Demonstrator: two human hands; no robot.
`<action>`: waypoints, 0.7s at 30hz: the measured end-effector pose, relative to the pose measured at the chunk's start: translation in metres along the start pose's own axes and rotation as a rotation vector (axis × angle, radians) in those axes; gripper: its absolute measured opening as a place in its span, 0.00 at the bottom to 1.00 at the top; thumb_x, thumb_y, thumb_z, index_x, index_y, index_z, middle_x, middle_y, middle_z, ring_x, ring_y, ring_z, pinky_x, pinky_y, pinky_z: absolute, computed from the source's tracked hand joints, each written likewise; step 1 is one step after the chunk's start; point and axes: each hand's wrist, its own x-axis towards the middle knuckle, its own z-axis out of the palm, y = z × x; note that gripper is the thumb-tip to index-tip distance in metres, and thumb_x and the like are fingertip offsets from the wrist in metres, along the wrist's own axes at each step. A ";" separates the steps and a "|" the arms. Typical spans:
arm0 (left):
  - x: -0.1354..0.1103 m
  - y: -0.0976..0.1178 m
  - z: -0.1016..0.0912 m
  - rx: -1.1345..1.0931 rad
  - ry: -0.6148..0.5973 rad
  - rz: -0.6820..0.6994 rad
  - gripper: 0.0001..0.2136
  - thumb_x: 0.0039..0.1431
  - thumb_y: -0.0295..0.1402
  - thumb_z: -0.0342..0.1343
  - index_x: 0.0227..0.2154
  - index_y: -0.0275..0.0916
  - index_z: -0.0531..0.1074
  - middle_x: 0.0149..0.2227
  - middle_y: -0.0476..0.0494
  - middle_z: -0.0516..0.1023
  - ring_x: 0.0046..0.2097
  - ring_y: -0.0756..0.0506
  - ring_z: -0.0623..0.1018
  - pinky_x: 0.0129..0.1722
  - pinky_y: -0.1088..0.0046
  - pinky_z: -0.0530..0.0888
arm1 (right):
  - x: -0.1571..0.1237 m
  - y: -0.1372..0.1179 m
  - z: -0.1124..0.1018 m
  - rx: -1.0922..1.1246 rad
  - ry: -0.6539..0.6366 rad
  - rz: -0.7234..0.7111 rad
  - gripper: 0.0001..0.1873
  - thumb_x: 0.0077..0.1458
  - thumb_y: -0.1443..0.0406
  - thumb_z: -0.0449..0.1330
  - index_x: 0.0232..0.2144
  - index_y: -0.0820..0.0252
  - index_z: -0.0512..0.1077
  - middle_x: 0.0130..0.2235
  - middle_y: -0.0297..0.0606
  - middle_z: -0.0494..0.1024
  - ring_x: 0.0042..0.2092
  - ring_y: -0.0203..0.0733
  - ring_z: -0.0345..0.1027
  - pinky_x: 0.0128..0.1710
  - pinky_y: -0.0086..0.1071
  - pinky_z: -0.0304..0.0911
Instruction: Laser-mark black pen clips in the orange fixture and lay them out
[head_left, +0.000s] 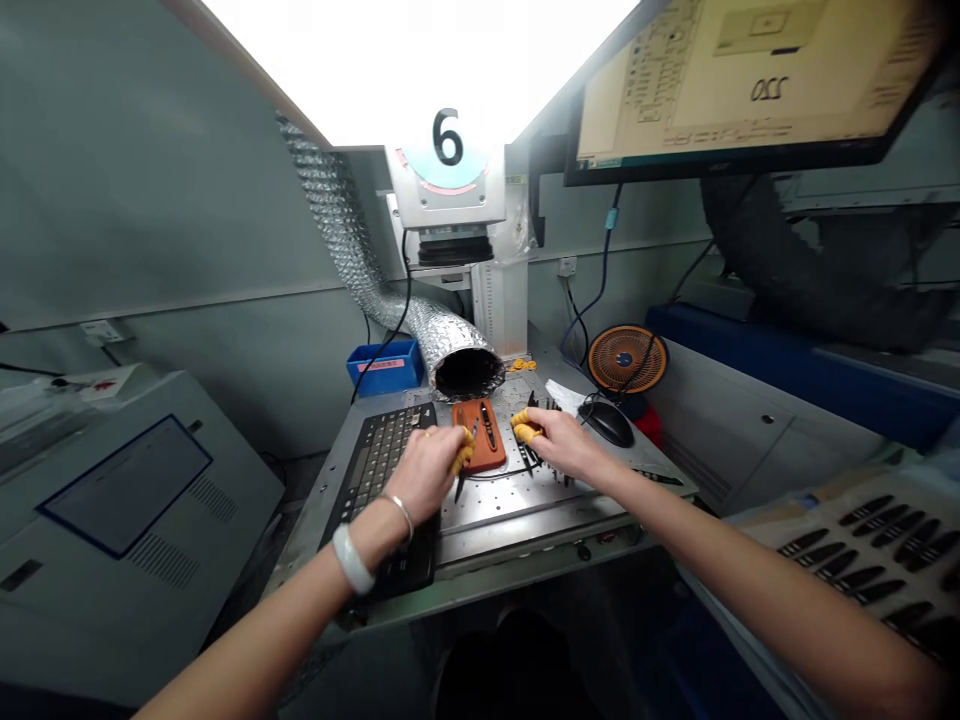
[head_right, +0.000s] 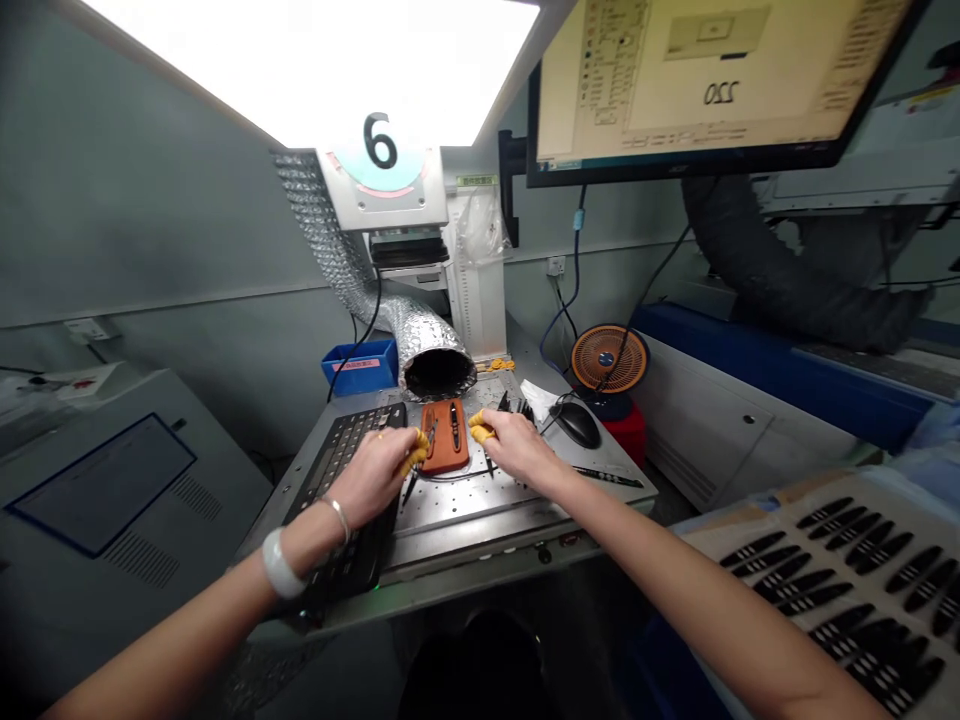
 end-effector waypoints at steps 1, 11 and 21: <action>-0.007 0.016 -0.003 -0.008 0.019 0.086 0.08 0.64 0.31 0.42 0.33 0.39 0.64 0.34 0.46 0.72 0.37 0.45 0.69 0.40 0.66 0.61 | -0.009 -0.004 -0.004 0.072 0.001 0.013 0.09 0.56 0.66 0.53 0.38 0.58 0.72 0.34 0.33 0.75 0.34 0.36 0.66 0.32 0.27 0.56; -0.045 0.112 -0.019 0.120 0.280 0.575 0.07 0.60 0.21 0.44 0.32 0.38 0.64 0.30 0.47 0.67 0.35 0.45 0.66 0.45 0.61 0.62 | -0.111 -0.031 -0.059 0.453 0.094 0.100 0.08 0.52 0.64 0.60 0.34 0.62 0.74 0.30 0.33 0.73 0.29 0.32 0.64 0.28 0.24 0.58; -0.047 0.186 -0.017 0.014 0.362 0.866 0.09 0.59 0.24 0.41 0.32 0.40 0.66 0.30 0.45 0.71 0.36 0.44 0.72 0.45 0.59 0.65 | -0.207 -0.025 -0.099 0.178 0.248 0.272 0.06 0.54 0.66 0.57 0.33 0.61 0.73 0.27 0.32 0.73 0.29 0.33 0.67 0.28 0.24 0.58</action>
